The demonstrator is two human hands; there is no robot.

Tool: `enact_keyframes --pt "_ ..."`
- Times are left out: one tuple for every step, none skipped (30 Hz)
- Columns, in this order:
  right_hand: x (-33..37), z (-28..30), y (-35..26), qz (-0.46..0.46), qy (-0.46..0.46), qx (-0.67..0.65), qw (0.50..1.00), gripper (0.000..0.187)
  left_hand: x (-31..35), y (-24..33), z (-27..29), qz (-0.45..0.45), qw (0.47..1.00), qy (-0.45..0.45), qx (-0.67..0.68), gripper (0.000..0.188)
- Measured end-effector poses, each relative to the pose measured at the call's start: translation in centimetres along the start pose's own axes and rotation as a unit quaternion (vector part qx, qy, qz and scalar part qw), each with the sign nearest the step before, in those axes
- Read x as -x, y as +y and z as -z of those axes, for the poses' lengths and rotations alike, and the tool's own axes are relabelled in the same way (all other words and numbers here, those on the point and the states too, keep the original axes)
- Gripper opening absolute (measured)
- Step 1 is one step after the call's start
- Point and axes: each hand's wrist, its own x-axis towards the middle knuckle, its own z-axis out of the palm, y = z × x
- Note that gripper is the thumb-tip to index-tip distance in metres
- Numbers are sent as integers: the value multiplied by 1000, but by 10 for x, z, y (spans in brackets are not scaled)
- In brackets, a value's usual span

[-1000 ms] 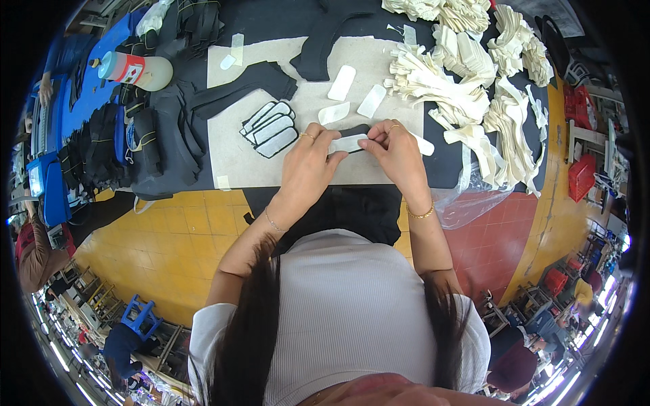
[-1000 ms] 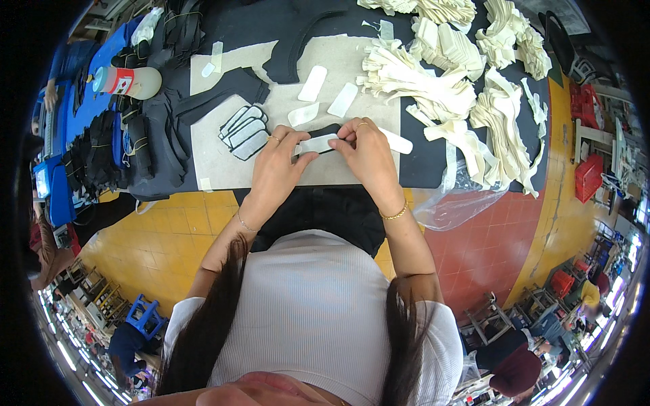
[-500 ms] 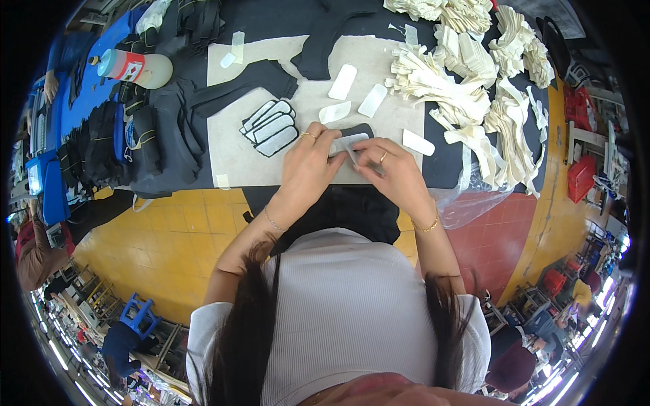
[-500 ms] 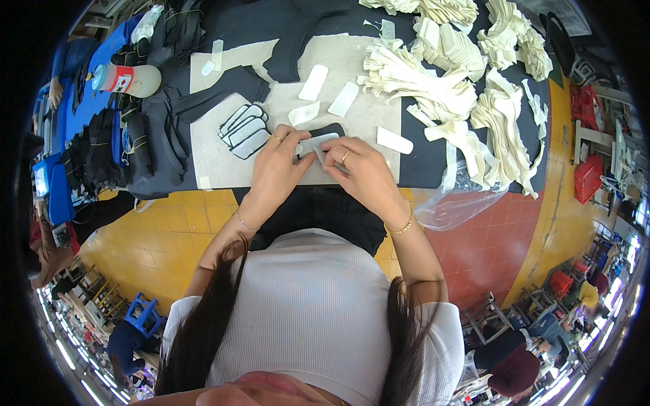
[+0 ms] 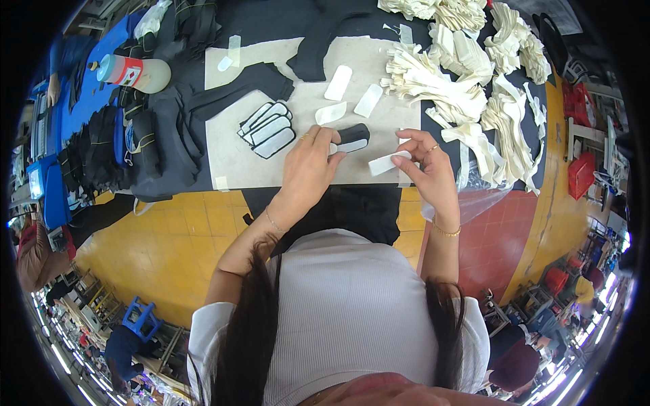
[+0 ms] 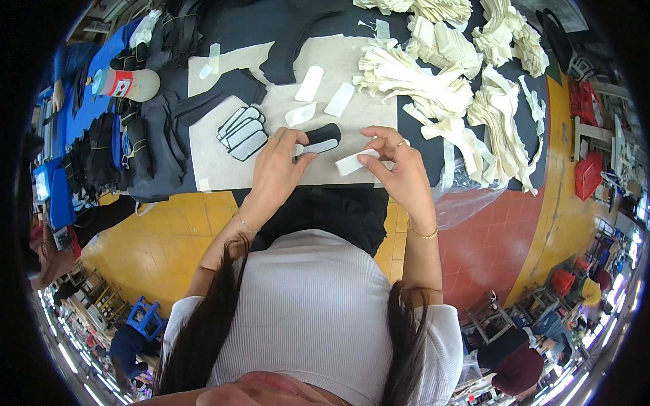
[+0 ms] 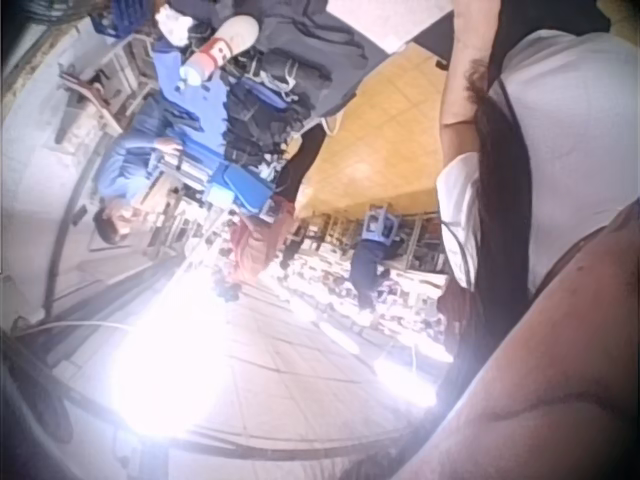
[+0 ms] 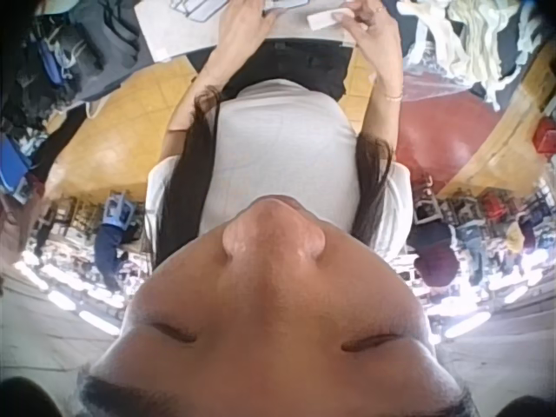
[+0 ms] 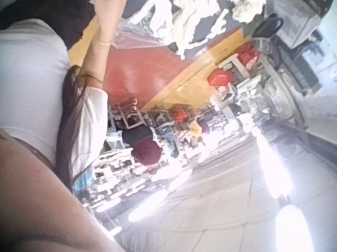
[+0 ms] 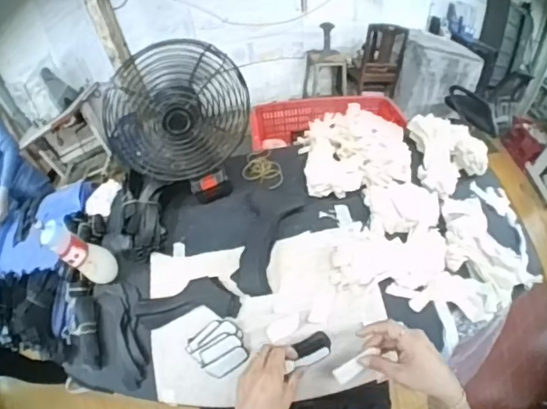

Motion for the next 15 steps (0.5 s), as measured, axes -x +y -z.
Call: enact_keyframes --pt "-2 0 0 -11 -20 29 999 39 0 0 0 1 1000 -4 -3 29" --pt "-3 0 0 -4 -44 54 998 44 -1 0 0 16 1000 -9 12 28" --pt "-5 0 0 -14 -65 84 994 48 -2 0 0 27 999 -9 28 26" --pt "-7 -2 0 -14 -88 89 992 51 -2 -1 1 46 998 -18 42 25" --pt "-9 -6 0 -32 -108 100 989 54 -2 -1 1 23 999 2 37 23" --pt "-10 -10 0 -50 -129 110 984 58 -1 -2 2 9 999 13 29 22" --pt "-12 -14 0 -54 -138 92 985 59 0 -3 3 -10 999 32 21 20" --pt "-13 -17 -1 -56 -147 75 985 59 0 -3 2 -6 999 30 23 20" --pt "-15 -20 -2 -52 -157 54 985 60 1 -3 2 -8 999 37 25 19" --pt "-17 -22 -3 -71 -162 64 982 62 2 -3 1 -9 999 43 27 18" --pt "-18 -22 -4 -84 -167 71 980 64 2 -4 0 -26 998 47 24 18" --pt "-20 -23 -5 -83 -173 73 979 65 2 -4 0 -42 998 52 20 18" --pt "-22 -24 -5 -102 -178 77 976 67 2 -5 1 -57 997 57 15 19" --pt "-23 -25 -6 -108 -182 76 974 68 2 -6 4 -28 998 48 30 20" --pt "-24 -24 -6 -122 -185 80 972 69 3 -6 7 -1 998 38 46 20"
